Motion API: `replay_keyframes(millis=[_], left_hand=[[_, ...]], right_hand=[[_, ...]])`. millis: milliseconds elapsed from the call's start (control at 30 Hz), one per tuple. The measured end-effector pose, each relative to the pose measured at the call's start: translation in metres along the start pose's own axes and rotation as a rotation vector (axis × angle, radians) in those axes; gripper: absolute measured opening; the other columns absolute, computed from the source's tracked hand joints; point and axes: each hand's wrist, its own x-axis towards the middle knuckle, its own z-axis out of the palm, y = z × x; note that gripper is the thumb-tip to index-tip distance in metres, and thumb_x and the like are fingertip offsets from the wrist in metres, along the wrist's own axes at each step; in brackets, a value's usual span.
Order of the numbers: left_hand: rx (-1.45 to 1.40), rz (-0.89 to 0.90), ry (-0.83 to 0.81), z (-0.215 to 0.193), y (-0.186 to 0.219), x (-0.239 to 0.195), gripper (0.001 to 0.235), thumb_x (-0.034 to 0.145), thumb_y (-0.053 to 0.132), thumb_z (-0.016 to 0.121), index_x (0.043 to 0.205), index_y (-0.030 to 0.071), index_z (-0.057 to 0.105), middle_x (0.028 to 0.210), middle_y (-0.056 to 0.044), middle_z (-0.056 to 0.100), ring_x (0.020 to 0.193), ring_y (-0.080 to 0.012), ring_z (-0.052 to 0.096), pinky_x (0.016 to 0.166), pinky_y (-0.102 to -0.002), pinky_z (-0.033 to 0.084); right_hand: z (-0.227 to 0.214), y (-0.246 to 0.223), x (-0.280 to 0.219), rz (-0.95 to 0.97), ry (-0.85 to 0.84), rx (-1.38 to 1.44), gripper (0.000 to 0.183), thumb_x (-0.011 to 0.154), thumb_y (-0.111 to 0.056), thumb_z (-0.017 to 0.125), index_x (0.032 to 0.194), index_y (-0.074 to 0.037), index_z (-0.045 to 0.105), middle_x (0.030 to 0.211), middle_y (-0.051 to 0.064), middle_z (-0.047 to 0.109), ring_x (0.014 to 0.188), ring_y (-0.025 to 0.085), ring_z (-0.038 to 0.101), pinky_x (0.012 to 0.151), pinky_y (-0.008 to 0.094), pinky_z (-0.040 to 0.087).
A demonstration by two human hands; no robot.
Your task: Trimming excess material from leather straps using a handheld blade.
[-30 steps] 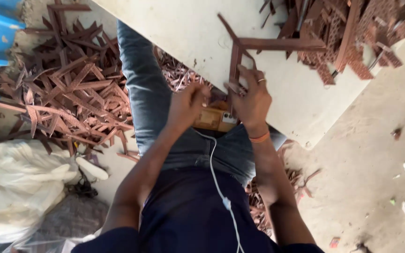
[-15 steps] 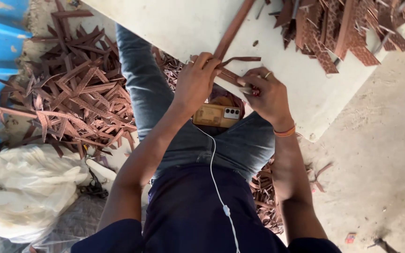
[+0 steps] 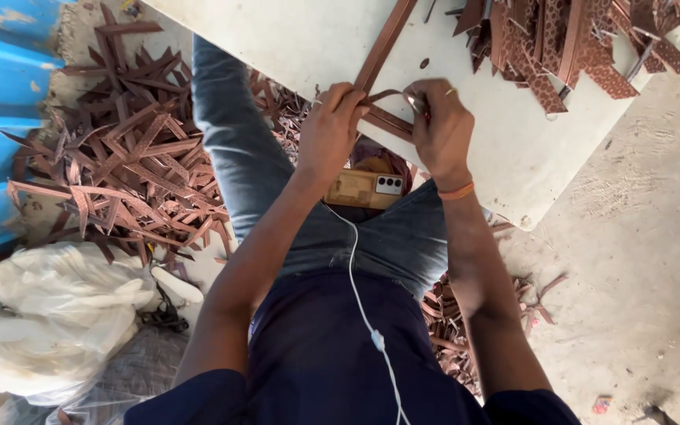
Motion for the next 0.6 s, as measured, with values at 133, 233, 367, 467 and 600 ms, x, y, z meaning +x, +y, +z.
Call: replay_keyframes(millis=[133, 233, 367, 467, 600], left_hand=[[0.042, -0.009, -0.036, 0.004, 0.008, 0.001, 0.020, 0.102, 0.015, 0.069, 0.114, -0.001, 0.069, 0.118, -0.009, 0.061, 0.099, -0.0305, 0.067, 0.082, -0.043, 0.056], [0.057, -0.012, 0.007, 0.002, 0.016, 0.004, 0.016, 0.099, 0.009, 0.069, 0.113, 0.001, 0.070, 0.120, -0.007, 0.062, 0.100, -0.0304, 0.068, 0.083, -0.042, 0.056], [0.004, -0.061, 0.037, -0.004, 0.017, 0.013, 0.018, 0.089, 0.009, 0.071, 0.105, 0.003, 0.072, 0.112, -0.009, 0.065, 0.086, -0.0317, 0.069, 0.075, -0.044, 0.056], [-0.137, -0.132, -0.003, -0.017, 0.018, 0.017, 0.008, 0.100, 0.010, 0.070, 0.105, 0.004, 0.072, 0.110, -0.009, 0.068, 0.080, -0.0301, 0.070, 0.073, -0.043, 0.056], [-0.182, -0.083, -0.022, -0.013, 0.017, 0.014, 0.010, 0.104, 0.008, 0.063, 0.108, 0.003, 0.070, 0.116, -0.010, 0.068, 0.088, -0.0324, 0.072, 0.075, -0.043, 0.057]], right_hand=[[0.002, -0.018, 0.001, -0.032, -0.046, 0.130, 0.033, 0.088, 0.019, 0.060, 0.113, -0.002, 0.067, 0.110, 0.013, 0.070, 0.093, 0.027, 0.075, 0.079, 0.035, 0.061], [0.011, -0.029, -0.001, -0.067, -0.125, 0.236, 0.035, 0.085, 0.020, 0.059, 0.113, -0.001, 0.066, 0.106, 0.014, 0.070, 0.089, 0.025, 0.073, 0.076, 0.034, 0.060], [0.009, -0.019, -0.005, 0.064, -0.093, 0.382, 0.023, 0.095, 0.012, 0.065, 0.114, -0.001, 0.069, 0.102, 0.011, 0.071, 0.083, 0.023, 0.071, 0.071, 0.032, 0.055], [0.009, -0.010, -0.010, 0.194, -0.039, 0.321, 0.015, 0.099, 0.004, 0.070, 0.112, -0.001, 0.071, 0.098, 0.011, 0.071, 0.076, 0.022, 0.066, 0.067, 0.032, 0.051], [-0.013, -0.041, 0.003, 0.111, -0.026, 0.121, 0.026, 0.094, -0.014, 0.079, 0.113, 0.001, 0.069, 0.095, 0.015, 0.066, 0.075, 0.024, 0.065, 0.063, 0.033, 0.050]])
